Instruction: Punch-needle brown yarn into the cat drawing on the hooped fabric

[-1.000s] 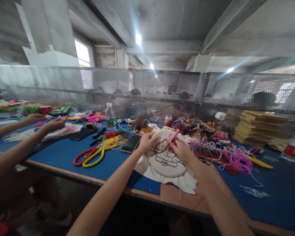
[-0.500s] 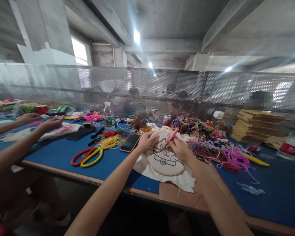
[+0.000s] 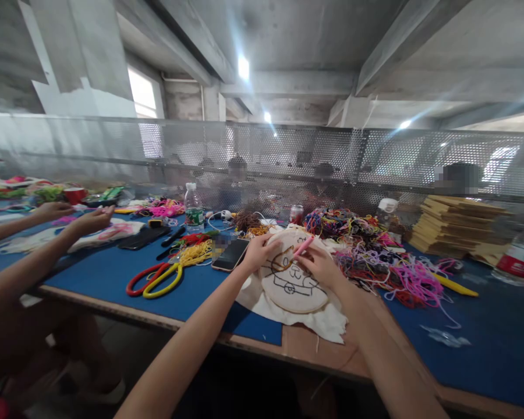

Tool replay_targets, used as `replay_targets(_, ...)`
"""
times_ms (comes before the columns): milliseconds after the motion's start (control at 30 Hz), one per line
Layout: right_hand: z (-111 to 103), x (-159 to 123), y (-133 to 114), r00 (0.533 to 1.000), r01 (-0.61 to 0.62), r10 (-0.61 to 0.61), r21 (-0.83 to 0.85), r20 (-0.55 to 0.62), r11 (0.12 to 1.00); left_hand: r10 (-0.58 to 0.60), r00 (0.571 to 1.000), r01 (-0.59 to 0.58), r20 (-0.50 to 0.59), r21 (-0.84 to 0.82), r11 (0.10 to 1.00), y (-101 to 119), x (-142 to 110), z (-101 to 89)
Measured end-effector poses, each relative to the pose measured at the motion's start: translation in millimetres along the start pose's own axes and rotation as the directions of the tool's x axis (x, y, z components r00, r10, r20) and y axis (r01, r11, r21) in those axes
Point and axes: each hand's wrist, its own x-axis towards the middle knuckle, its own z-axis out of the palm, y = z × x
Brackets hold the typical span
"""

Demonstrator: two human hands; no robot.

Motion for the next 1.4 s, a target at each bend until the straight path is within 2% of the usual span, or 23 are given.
replay_targets(133, 4.1, -0.7, 1.4, 0.999, 0.05, -0.05, -0.028, 0.021, 0.998, 0.004, 1.0, -0.004, -0.002, 0.041, 0.999, -0.3, 0.0, -0.8)
replay_targets(233, 8.2, -0.8, -1.7, 0.996, 0.05, -0.043, -0.107, 0.073, 0.993, 0.008, 1.0, -0.007, -0.004, 0.079, 0.997, -3.1, 1.0, -1.1)
replay_targets(467, 5.2, 2.0, -12.0, 0.99, -0.128, 0.14, -0.241, 0.034, 0.962, -0.03, 1.0, 0.03, 0.01, 0.024, 0.999, -9.1, 3.1, -0.1)
replay_targets(567, 3.9, 2.8, -11.4, 0.981, -0.179, 0.19, -0.199, 0.04, 0.964, -0.033, 0.999, 0.033, -0.004, 0.023, 0.999, -7.3, 2.4, 0.1)
replay_targets(767, 6.2, 2.7, -8.2, 0.977, -0.208, 0.211, -0.083, 0.028, 0.975, -0.035, 0.999, 0.035, -0.023, 0.017, 0.999, -5.4, 0.6, 0.9)
replay_targets(900, 5.9, 2.9, -8.3, 0.98, -0.193, 0.196, -0.075, 0.039, 0.978, -0.028, 0.999, 0.028, -0.027, 0.031, 0.999, -6.5, 0.9, 0.7)
replay_targets(1100, 2.7, 2.7, -12.2, 0.982, -0.164, 0.176, -0.157, 0.069, 0.974, -0.012, 1.0, 0.013, -0.024, 0.061, 0.998, -6.2, 1.2, 0.3)
replay_targets(1400, 5.7, 2.1, -9.2, 0.977, -0.211, 0.212, -0.029, 0.01, 0.977, -0.022, 1.0, 0.022, -0.019, 0.047, 0.999, -9.2, 0.6, 1.7)
